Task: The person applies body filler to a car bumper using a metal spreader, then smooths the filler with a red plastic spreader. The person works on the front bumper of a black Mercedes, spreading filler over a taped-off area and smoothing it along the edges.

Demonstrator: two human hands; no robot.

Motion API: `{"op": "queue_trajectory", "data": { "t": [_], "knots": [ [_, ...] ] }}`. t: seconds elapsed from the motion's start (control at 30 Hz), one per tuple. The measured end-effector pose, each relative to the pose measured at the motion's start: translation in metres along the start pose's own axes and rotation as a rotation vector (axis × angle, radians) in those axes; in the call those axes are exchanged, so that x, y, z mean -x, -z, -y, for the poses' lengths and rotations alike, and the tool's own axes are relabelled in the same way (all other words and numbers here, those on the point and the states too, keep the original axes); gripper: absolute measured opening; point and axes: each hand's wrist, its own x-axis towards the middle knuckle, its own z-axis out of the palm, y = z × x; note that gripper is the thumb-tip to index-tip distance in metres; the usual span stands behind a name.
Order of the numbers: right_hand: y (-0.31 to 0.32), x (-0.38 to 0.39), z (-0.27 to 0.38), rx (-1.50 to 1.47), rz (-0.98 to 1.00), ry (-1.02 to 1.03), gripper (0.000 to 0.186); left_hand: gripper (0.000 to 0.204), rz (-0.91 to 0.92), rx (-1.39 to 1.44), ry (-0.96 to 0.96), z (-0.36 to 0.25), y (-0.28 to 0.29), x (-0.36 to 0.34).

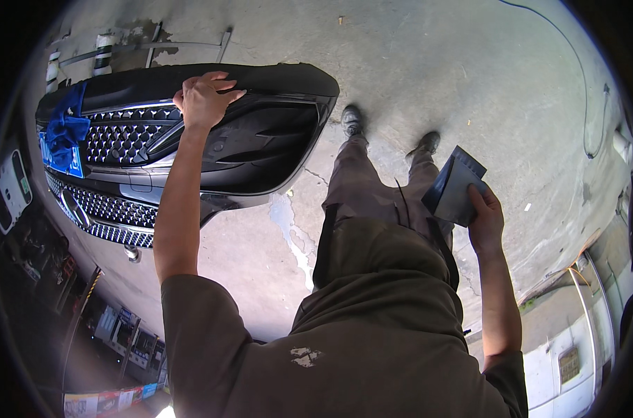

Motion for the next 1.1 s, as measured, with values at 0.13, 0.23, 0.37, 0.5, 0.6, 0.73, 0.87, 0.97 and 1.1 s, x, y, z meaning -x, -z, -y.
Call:
{"op": "queue_trajectory", "data": {
  "t": [0.13,0.23,0.37,0.5,0.6,0.73,0.87,0.97,1.1],
  "knots": [
    [0.002,0.002,0.003,0.059,-0.038,0.029,0.028,0.032,-0.025,0.074,-0.063,-0.001,0.006,0.011],
    [0.001,0.002,0.005,0.056,-0.055,0.036,0.027,0.042,-0.192,-0.083,-0.126,-0.010,-0.005,0.039],
    [-0.005,0.001,0.006,0.001,-0.034,0.031,0.024,0.058,-0.238,-0.189,-0.205,-0.037,-0.046,0.081],
    [-0.013,0.003,0.008,-0.005,-0.020,0.024,0.022,0.061,-0.121,-0.131,-0.230,-0.074,-0.075,0.105],
    [-0.018,0.006,0.011,0.033,-0.066,0.040,0.022,0.051,0.019,0.152,-0.161,-0.095,-0.079,0.108],
    [-0.019,0.008,0.014,0.009,-0.052,0.041,0.022,0.054,-0.086,1.088,0.622,-0.091,-0.070,0.083],
    [-0.020,0.009,0.011,0.032,-0.040,0.035,0.022,0.074,-0.187,1.200,0.807,-0.067,-0.068,0.050],
    [-0.023,0.009,0.011,0.036,-0.010,0.041,0.021,0.072,-0.163,1.213,0.864,-0.068,-0.082,0.043],
    [-0.027,0.011,0.014,0.035,0.031,0.050,0.022,0.052,0.034,0.999,0.707,-0.109,-0.107,0.062]
  ]
}}
